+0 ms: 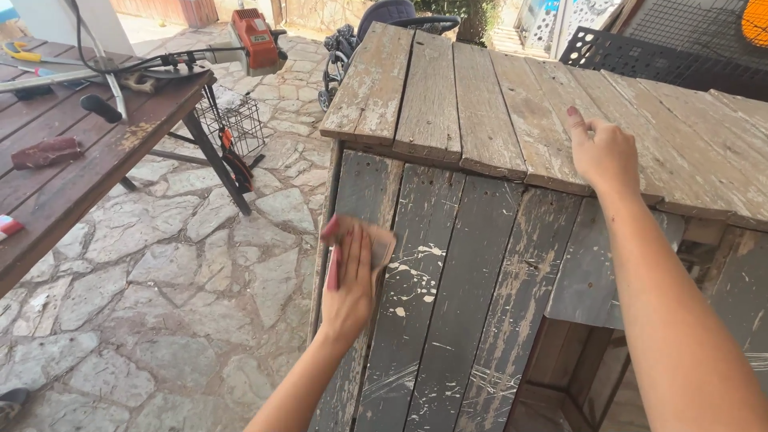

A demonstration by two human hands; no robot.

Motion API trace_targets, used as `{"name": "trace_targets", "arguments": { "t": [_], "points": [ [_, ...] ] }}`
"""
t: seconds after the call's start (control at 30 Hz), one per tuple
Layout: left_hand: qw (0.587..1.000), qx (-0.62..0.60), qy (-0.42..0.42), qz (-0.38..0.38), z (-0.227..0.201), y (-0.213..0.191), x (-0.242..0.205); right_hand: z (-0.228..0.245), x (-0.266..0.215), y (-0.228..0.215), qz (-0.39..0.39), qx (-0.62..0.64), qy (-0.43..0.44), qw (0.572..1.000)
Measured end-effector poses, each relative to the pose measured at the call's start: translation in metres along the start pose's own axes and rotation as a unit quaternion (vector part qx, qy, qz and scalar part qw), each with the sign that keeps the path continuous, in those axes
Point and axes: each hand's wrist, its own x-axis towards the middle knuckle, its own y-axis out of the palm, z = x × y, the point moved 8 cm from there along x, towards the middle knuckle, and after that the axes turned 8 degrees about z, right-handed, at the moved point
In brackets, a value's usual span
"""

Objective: Sanding the exterior wooden planks of a small structure using sandpaper and wiping it down with a rag.

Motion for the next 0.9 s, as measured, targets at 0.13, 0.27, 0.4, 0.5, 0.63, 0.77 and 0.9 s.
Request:
{"name": "trace_targets", "arguments": {
  "t": [0.13, 0.27, 0.4, 0.5, 0.63, 0.77, 0.9],
  "points": [
    [0.983, -0.175, -0.063, -0.001, 0.020, -0.012, 0.022, -0.010, 0.006, 0.001, -0.033, -0.020, -0.021, 0.999],
    [0.994, -0.100, -0.032, 0.038, -0.007, 0.019, -0.078, -0.012, 0.006, -0.002, -0.046, -0.023, -0.020, 0.998],
    [0.995, -0.090, -0.029, 0.037, 0.025, 0.014, -0.009, -0.010, 0.006, 0.000, -0.022, -0.015, 0.006, 1.000],
    [0.980, -0.177, -0.071, -0.054, 0.039, -0.019, 0.015, -0.015, 0.003, 0.001, -0.039, -0.023, -0.013, 0.999],
    [0.993, -0.109, -0.048, 0.007, 0.022, 0.014, -0.047, -0.002, 0.004, -0.007, -0.063, -0.013, -0.023, 0.998],
    [0.997, -0.049, -0.016, -0.051, 0.022, -0.006, -0.024, -0.007, 0.003, -0.003, -0.053, -0.015, -0.014, 0.998],
    [0.987, -0.149, -0.024, -0.053, 0.036, -0.017, 0.012, -0.014, 0.004, 0.003, -0.060, -0.018, -0.028, 0.998]
  ]
}}
